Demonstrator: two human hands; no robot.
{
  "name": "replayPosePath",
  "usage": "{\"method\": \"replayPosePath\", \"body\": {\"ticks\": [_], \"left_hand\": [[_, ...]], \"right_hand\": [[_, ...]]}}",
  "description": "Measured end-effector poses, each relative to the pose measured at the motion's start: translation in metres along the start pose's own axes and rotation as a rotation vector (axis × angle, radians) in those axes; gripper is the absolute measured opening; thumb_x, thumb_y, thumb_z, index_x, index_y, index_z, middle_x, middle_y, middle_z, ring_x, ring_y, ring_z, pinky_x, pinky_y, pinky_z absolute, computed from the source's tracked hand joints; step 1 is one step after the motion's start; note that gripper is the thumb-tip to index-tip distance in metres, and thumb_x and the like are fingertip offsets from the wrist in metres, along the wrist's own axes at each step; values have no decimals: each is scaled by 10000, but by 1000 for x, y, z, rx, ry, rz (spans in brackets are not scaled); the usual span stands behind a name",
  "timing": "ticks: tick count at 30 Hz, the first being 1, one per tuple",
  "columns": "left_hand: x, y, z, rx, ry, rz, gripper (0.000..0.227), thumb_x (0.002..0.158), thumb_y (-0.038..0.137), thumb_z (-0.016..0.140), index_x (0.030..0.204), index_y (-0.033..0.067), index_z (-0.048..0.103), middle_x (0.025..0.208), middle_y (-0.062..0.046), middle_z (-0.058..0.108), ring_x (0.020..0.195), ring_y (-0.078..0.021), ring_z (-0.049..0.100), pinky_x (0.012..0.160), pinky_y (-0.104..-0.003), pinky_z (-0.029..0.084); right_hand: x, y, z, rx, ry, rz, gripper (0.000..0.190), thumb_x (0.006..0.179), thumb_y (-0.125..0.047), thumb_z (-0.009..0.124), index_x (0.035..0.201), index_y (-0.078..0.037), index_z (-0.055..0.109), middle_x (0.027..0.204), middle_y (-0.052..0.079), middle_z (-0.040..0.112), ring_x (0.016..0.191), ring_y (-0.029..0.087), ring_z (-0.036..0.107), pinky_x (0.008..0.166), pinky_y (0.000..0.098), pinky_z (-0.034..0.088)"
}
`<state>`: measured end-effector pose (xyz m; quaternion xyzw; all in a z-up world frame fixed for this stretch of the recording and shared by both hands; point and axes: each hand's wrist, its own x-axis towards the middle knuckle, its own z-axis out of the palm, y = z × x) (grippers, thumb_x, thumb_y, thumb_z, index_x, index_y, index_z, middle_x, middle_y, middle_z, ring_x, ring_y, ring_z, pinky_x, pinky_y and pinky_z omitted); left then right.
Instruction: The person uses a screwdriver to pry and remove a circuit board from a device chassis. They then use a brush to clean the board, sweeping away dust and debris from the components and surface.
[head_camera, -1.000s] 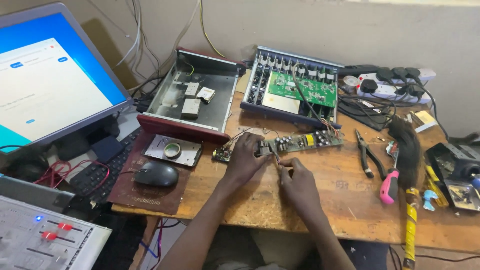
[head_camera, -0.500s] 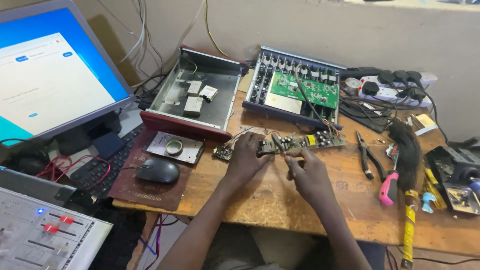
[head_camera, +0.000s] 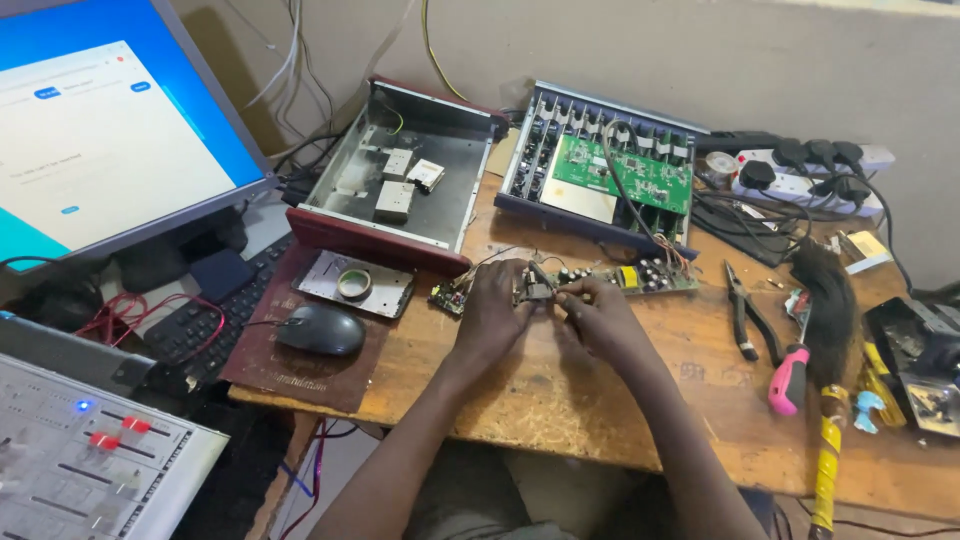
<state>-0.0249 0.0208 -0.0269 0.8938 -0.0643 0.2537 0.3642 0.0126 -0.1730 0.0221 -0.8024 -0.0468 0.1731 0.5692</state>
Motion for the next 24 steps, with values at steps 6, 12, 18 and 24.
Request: {"method": "replayPosePath", "body": {"ticks": [6,12,18,24], "left_hand": [[-3,5,-1,-21,-25,-49,648,761,103,889,1336,133,593,1126,-93,663,1144,-357,658,1038,-463,555],[-3,14,-7,-12,35,-35,723,738,100,919,1378,93,583,1149,-148,678,1141,-400,670,1041,-495,555],[1,6,-4,23,26,-58,835,739,125,915,1485,97,542,1197,-147,686,1168,-399,669,1013,-545,554],[-1,18,-17,-14,33,-56,832,734,140,909,1489,72,565,1192,-148,696,1164,-402,681,1009,-535,557]], "right_hand": [[-3,0,-16,81,-27,117,379,1036,-137,700,1338,92,689,618,190,659,357,159,454,313,284,348],[-46,-32,-24,152,-104,129,316,1002,-132,719,1245,70,710,558,149,580,314,134,387,307,244,285],[-48,-31,20,-524,66,-39,259,1045,-293,632,1243,-214,780,743,88,801,724,281,761,688,398,586],[-88,-63,29,-640,63,54,297,1066,-313,559,1291,-256,743,847,104,826,845,301,803,763,434,625]]}}
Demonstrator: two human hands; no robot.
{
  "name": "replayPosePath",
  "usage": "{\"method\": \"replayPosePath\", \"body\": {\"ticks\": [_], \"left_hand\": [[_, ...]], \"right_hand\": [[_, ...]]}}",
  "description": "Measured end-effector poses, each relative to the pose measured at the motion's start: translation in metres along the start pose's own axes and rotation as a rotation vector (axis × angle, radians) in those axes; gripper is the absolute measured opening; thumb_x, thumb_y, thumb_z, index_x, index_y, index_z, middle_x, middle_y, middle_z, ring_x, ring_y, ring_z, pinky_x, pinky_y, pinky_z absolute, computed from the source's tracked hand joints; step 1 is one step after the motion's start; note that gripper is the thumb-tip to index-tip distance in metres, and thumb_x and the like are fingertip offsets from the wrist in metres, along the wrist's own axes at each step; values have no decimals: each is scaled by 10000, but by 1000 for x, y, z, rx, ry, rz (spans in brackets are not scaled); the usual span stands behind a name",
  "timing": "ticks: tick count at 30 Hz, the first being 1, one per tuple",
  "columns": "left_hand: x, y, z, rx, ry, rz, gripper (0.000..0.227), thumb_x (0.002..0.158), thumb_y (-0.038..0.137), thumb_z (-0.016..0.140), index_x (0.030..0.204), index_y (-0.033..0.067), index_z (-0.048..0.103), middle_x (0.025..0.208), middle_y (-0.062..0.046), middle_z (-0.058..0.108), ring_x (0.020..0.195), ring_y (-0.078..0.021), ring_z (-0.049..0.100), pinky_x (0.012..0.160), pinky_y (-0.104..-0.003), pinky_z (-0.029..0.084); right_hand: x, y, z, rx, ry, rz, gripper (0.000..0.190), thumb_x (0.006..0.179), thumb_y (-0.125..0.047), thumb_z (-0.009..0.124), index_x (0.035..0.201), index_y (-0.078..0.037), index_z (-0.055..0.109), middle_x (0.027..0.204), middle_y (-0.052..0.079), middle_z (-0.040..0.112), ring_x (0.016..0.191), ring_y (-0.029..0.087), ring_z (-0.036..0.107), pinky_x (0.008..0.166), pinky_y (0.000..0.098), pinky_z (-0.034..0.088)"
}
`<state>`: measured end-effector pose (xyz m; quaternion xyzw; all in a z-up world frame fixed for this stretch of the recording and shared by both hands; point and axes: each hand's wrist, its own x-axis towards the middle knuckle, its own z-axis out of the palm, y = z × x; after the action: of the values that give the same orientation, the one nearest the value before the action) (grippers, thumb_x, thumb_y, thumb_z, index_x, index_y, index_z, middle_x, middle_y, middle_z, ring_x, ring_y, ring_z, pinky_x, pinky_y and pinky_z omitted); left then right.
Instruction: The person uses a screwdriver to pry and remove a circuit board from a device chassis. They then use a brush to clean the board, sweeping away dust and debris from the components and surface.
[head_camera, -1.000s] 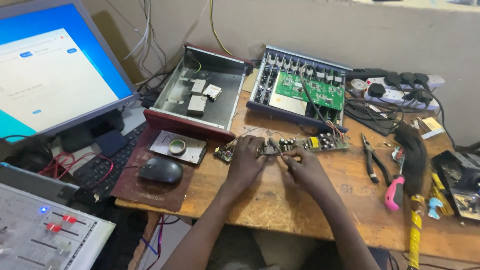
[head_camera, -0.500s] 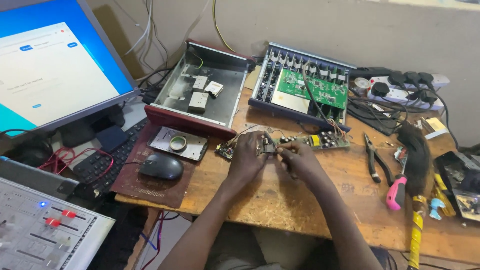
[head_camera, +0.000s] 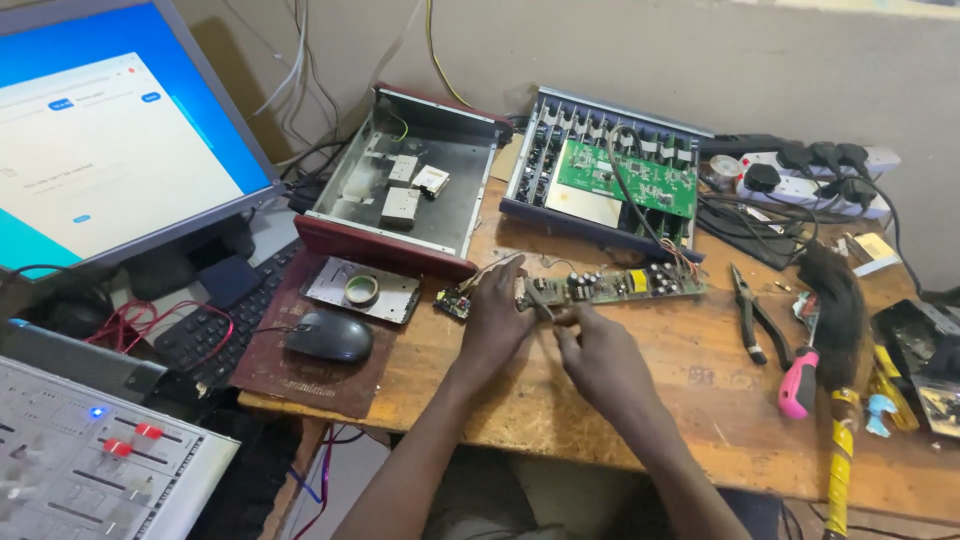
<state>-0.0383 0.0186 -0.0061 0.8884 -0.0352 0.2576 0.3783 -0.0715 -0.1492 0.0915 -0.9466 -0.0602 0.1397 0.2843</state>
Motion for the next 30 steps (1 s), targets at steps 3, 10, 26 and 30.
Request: {"method": "replayPosePath", "body": {"ticks": [3,10,26,30], "left_hand": [[1,-5,2,24,-26,-17,788,736,105,894,1465,90,594,1189,-114,714,1165,-366,691,1028,-500,572],[1,-18,7,81,15,28,806,720,182,908,1464,102,607,1175,-105,708,1126,-361,697,996,-488,580],[4,-17,16,11,35,50,729,706,166,934,1376,149,646,1110,-67,718,1091,-337,720,969,-479,598],[1,-7,4,-5,14,33,710,724,159,923,1374,129,641,1141,-116,703,1117,-382,703,999,-505,588]], "right_hand": [[6,10,-7,5,47,-4,280,1069,-289,589,1277,-197,751,736,122,809,706,299,775,669,425,585],[20,14,1,256,-48,5,332,1057,-247,622,1290,-50,753,860,198,817,844,304,775,851,461,587],[19,48,14,429,125,118,286,1026,-320,711,1249,-173,813,826,144,788,872,262,733,803,409,566],[25,50,30,376,118,115,281,1021,-364,699,1239,-224,811,865,153,826,926,304,780,863,434,585]]}}
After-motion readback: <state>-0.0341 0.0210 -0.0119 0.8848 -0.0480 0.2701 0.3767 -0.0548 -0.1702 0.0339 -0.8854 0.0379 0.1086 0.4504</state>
